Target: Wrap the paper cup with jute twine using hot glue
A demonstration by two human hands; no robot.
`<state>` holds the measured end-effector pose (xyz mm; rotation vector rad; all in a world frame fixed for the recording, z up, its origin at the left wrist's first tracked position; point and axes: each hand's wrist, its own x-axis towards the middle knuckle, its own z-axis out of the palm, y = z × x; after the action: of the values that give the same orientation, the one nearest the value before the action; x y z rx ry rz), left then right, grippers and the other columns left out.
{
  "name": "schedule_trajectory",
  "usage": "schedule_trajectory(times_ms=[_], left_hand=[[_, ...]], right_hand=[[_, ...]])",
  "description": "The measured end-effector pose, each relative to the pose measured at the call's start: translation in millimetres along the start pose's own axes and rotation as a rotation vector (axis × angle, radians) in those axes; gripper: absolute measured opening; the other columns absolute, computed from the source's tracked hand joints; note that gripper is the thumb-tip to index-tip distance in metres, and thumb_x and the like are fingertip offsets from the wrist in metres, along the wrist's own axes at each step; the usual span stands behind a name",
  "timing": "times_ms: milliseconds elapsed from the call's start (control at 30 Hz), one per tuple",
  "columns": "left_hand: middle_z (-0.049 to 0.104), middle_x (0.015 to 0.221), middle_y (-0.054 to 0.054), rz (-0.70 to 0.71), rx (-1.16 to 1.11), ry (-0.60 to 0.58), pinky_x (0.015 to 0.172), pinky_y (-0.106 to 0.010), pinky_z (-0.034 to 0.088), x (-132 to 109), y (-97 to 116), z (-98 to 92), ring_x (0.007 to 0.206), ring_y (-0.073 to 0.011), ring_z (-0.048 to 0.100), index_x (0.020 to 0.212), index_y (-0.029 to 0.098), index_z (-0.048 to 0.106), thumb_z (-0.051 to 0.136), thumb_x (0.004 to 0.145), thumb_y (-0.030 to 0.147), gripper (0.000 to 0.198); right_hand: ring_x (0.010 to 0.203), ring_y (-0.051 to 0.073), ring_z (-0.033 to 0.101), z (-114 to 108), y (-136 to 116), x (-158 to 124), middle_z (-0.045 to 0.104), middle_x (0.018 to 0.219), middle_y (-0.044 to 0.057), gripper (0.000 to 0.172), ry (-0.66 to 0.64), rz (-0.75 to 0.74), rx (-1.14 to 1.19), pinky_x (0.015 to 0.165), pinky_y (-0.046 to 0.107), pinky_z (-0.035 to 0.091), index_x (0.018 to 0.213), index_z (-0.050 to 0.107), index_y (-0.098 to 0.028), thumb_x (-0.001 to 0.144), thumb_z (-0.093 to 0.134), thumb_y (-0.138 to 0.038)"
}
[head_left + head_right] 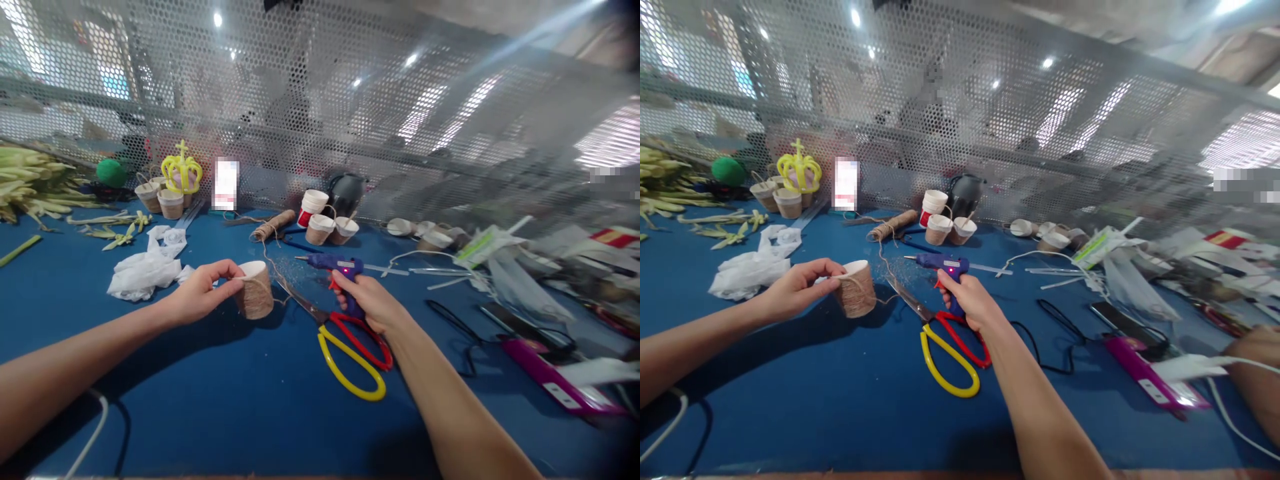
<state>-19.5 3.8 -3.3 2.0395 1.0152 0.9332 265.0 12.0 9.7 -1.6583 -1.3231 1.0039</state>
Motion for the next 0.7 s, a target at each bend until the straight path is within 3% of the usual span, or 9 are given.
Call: schedule_trajectory(times_ms=[233,367,467,600,667,700], left_hand=[[0.06,0.077,-0.004,0.016,-0.007,-0.006,0.068,-0.027,0.042,-0.5,7.4,-1.3,0.072,-0.0136,0.053,0.076,0.015,0.05,0.041,0.082,0.03,0.019],[0.06,0.077,-0.003,0.018,0.007,-0.002,0.068,-0.027,0.043,-0.8,7.9,-1.3,0.073,-0.0139,0.053,0.076,0.015,0.05,0.041,0.082,0.031,0.019],[0.061,0.077,-0.003,0.015,-0.003,-0.006,0.068,-0.027,0.043,-0.8,7.5,-0.9,0.074,-0.0142,0.054,0.077,0.015,0.051,0.042,0.082,0.032,0.02],[0.062,0.079,-0.004,0.009,0.003,-0.009,0.069,-0.028,0.044,-1.8,8.1,0.3,0.077,-0.0154,0.054,0.078,0.015,0.052,0.042,0.082,0.032,0.02],[0.062,0.08,-0.004,0.018,-0.019,-0.032,0.071,-0.028,0.044,-3.0,9.4,1.5,0.078,-0.0157,0.055,0.079,0.015,0.052,0.042,0.083,0.032,0.02],[0.062,0.081,-0.004,0.023,-0.032,-0.048,0.071,-0.027,0.044,-3.8,10.4,2.2,0.079,-0.0157,0.055,0.08,0.015,0.052,0.042,0.083,0.032,0.02]], right_hand=[[0.038,0.014,0.049,-3.7,10.5,15.1,0.051,0.041,0.002,0.04,0.13,0.019,-0.333,0.044,0.027,0.04,0.05,0.048,-0.018,0.07,0.055,-0.052],[0.056,0.025,0.059,-9.7,12.0,23.3,0.053,0.044,0.008,0.044,0.196,0.036,-0.573,0.059,0.035,0.042,0.041,0.046,-0.019,0.072,0.053,-0.049],[0.076,0.036,0.059,-11.4,7.5,21.4,0.057,0.056,0.016,0.044,0.29,0.028,-0.721,0.068,0.047,0.039,0.041,0.048,-0.018,0.073,0.051,-0.048],[0.094,0.032,0.052,3.2,-7.5,-2.0,0.058,0.09,0.016,0.034,0.334,-0.182,-0.794,0.08,0.046,0.037,0.071,0.061,-0.014,0.076,0.05,-0.046],[0.084,0.021,0.055,18.8,-15.4,-20.8,0.058,0.094,0.008,0.031,0.234,-0.35,-0.745,0.076,0.034,0.042,0.085,0.06,-0.018,0.075,0.054,-0.046],[0.076,0.018,0.055,27.4,-18.6,-30.7,0.058,0.09,0.007,0.031,0.106,-0.499,-0.647,0.069,0.031,0.044,0.087,0.059,-0.017,0.075,0.055,-0.044]])
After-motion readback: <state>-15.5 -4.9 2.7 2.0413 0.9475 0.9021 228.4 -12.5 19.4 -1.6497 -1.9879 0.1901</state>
